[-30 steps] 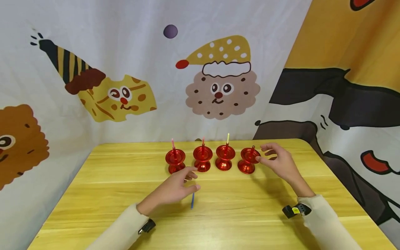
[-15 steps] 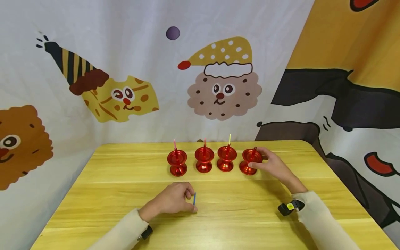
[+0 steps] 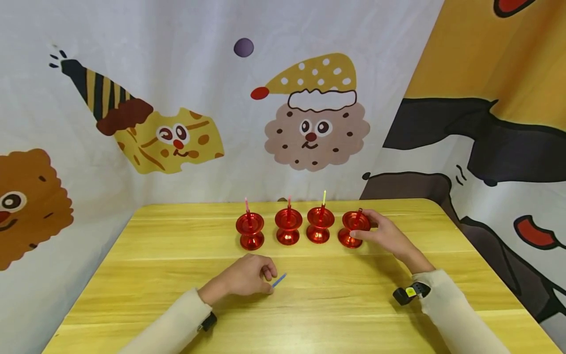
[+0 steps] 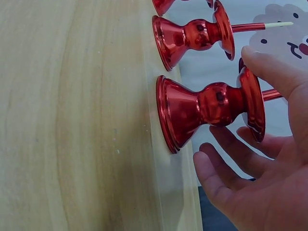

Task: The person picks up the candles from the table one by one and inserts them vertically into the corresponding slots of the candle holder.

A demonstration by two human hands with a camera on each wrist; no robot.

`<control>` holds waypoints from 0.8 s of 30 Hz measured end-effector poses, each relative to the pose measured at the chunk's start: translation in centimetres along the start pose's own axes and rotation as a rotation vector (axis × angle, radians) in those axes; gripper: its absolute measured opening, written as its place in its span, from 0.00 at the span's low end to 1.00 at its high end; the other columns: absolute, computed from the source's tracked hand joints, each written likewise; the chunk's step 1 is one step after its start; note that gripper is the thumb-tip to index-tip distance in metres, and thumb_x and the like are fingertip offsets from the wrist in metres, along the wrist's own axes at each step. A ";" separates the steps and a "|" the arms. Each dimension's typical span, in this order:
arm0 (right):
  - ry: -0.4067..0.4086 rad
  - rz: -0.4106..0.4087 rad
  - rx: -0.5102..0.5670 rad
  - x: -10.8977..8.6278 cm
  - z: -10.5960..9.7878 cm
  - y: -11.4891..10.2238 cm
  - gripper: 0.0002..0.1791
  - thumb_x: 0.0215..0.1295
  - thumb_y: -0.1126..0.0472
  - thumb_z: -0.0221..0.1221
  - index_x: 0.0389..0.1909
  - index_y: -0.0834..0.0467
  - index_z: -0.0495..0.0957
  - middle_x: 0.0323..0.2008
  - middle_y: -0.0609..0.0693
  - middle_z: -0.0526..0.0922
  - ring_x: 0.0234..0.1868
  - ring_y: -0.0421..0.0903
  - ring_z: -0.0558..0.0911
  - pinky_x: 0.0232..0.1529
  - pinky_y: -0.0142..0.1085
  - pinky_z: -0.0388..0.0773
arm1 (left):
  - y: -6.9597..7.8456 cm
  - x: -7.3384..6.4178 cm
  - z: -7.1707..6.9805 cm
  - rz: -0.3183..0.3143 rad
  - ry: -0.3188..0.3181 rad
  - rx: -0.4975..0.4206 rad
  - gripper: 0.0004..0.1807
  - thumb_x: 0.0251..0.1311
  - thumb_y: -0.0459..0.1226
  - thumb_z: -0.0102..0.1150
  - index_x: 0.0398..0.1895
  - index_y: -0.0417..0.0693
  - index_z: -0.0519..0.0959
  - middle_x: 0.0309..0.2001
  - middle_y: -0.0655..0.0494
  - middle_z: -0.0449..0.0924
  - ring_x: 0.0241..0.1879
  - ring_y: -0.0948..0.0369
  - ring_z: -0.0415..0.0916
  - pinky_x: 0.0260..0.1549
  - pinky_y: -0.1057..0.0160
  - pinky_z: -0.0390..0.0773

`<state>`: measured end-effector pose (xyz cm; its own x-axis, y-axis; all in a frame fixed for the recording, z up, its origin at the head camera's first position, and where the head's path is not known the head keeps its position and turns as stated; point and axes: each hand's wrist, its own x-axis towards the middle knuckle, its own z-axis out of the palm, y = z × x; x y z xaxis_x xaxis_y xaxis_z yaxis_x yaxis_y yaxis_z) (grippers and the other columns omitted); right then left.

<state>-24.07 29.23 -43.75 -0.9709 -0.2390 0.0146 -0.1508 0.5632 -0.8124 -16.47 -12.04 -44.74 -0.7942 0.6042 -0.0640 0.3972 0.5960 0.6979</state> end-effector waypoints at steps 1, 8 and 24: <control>-0.002 0.001 0.003 0.0 0.0 0.0 0.50 0.71 0.53 0.74 0.81 0.73 0.60 0.70 0.71 0.76 0.69 0.67 0.76 0.68 0.62 0.74 | 0.0 0.0 0.0 0.004 0.000 -0.001 0.13 0.56 0.32 0.83 0.39 0.47 0.85 0.33 0.62 0.82 0.35 0.67 0.76 0.40 0.63 0.77; -0.015 -0.007 0.025 0.0 -0.2 0.1 0.48 0.72 0.53 0.73 0.81 0.72 0.62 0.69 0.69 0.77 0.68 0.65 0.76 0.68 0.60 0.73 | -0.2 0.9 -0.1 0.011 -0.002 0.059 0.09 0.60 0.31 0.79 0.34 0.52 0.86 0.28 0.70 0.83 0.31 0.71 0.77 0.50 0.56 0.75; -0.035 0.001 0.023 -0.2 -0.2 -0.2 0.44 0.71 0.53 0.74 0.79 0.71 0.67 0.65 0.65 0.81 0.64 0.61 0.80 0.63 0.49 0.77 | 0.1 2.1 -0.2 0.152 -0.037 0.196 0.09 0.54 0.25 0.68 0.28 0.50 0.86 0.24 0.71 0.78 0.25 0.73 0.71 0.31 0.69 0.77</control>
<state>-23.90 29.29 -43.50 -0.9638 -0.2664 -0.0060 -0.1455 0.5451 -0.8256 -18.20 -10.84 -44.62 -0.7026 0.7116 0.0027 0.5954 0.5858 0.5499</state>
